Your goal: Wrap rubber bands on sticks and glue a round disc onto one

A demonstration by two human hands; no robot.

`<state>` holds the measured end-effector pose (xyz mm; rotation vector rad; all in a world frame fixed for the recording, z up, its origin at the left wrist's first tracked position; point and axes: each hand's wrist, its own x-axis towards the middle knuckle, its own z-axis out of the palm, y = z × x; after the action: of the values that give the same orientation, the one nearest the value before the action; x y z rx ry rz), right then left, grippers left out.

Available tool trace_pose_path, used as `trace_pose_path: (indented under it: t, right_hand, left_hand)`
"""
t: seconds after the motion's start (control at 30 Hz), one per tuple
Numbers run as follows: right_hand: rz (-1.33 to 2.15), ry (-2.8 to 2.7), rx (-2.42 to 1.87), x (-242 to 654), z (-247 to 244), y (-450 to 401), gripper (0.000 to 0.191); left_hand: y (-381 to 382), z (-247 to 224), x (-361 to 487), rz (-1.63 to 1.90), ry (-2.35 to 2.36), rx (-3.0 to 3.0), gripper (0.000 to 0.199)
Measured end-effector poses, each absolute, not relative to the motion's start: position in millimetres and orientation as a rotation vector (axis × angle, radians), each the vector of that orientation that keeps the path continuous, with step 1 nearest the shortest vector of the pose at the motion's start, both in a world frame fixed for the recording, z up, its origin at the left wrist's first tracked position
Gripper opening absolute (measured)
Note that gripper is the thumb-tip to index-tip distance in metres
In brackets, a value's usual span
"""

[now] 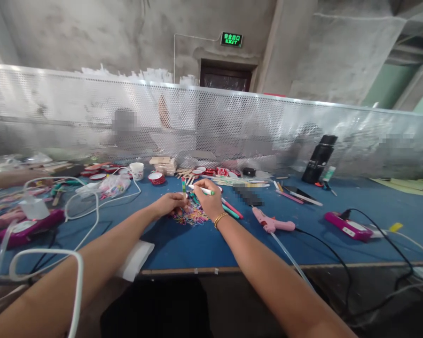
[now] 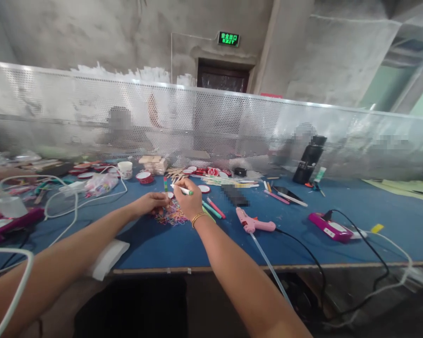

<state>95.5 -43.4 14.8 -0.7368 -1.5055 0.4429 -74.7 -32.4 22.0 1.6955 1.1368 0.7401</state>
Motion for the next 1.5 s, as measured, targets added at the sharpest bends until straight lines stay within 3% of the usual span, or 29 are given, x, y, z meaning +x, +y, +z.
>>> trace_pose_path:
  t: [0.23, 0.83, 1.5]
  right_hand:
    - [0.269, -1.556, -0.793, 95.9, 8.6, -41.7, 0.011]
    - [0.136, -1.650, -0.901, 92.9, 4.5, -37.0, 0.012]
    - [0.184, -1.668, -0.885, 92.5, 4.3, -37.0, 0.010]
  left_hand:
    - [-24.5, 19.8, -79.9, 0.896, 1.131, 1.682, 0.031]
    - [-23.4, 17.5, -76.5, 0.878, 1.114, 1.734, 0.029]
    - [-26.2, 20.0, -77.2, 0.882, 1.131, 1.722, 0.026]
